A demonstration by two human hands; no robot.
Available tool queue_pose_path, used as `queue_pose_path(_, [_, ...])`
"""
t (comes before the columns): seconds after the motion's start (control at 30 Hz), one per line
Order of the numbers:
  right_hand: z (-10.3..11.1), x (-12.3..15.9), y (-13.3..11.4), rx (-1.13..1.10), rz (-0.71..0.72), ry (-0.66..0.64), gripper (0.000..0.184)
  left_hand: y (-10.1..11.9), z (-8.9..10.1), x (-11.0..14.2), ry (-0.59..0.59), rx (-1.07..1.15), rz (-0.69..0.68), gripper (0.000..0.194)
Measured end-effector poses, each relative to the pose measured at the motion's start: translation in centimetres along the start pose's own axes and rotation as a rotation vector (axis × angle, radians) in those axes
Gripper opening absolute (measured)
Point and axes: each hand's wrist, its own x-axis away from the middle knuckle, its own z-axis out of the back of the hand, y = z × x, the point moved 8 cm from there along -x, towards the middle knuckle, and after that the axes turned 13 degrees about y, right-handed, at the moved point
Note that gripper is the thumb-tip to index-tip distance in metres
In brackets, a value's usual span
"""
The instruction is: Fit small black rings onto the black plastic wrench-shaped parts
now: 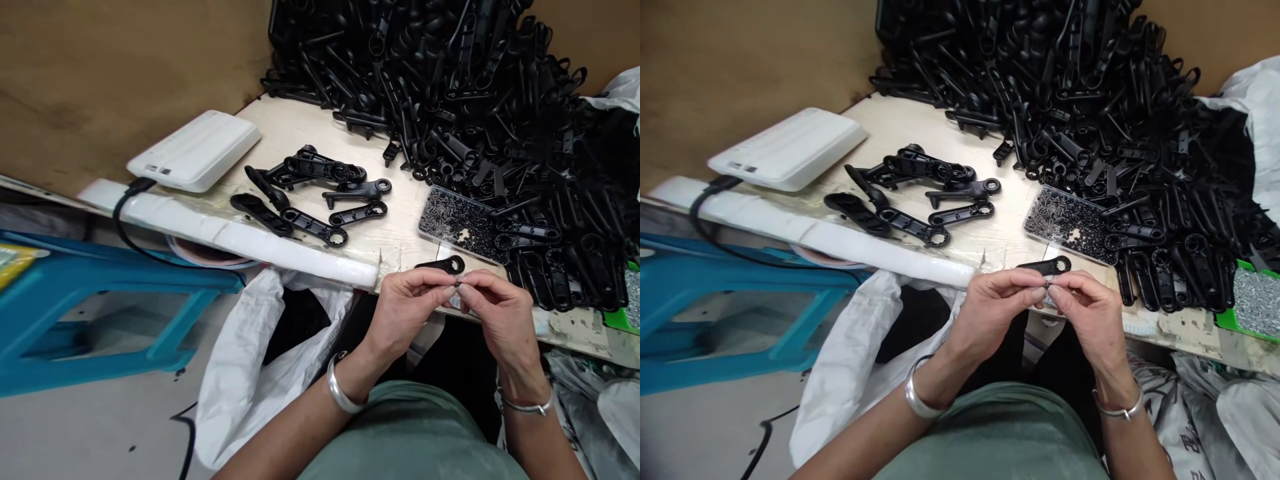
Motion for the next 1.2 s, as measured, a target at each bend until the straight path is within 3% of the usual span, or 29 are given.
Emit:
queue_pose_path(0.2, [0.2, 0.6, -2.0, 0.273, 0.137, 0.07, 0.007, 0.7, 0.4, 0.1, 0.026, -0.085, -0.087, 0.008])
queue_pose_path(0.47, [-0.4, 0.9, -2.9, 0.407, 0.205, 0.07, 0.01, 1.4, 0.4, 0.6, -0.026, -0.269, -0.263, 0.009])
queue_pose_path(0.53, [-0.3, 0.7, -2.5, 0.424, 0.199, 0.052, 0.01, 2.3, 0.0, 1.0, -0.088, -0.421, -0.394, 0.01])
queue_pose_path(0.7, [1.6, -0.3, -0.9, 0.511, 0.203, 0.12, 0.013, 5.6, -0.9, 2.6, -0.1, -1.007, -1.02, 0.024])
queue_pose_path(0.77, [1.9, -0.8, -0.6, 0.569, 0.246, 0.117, 0.014, 5.4, -1.1, 2.2, -0.102, -1.231, -1.119, 0.031])
queue_pose_path(0.9, [1.3, -1.4, -0.8, 0.697, 0.374, 0.055, 0.014, 4.1, -1.2, 1.1, -0.152, -1.402, -1.118, 0.03])
queue_pose_path(1.03, [0.9, -1.7, -1.4, 0.763, 0.466, 0.028, 0.014, 3.5, -1.2, 1.6, -0.179, -1.345, -1.079, 0.021])
queue_pose_path(1.2, [0.5, -1.4, -1.4, 0.799, 0.528, -0.035, 0.017, 3.5, -0.9, 2.3, -0.187, -1.239, -1.059, 0.025])
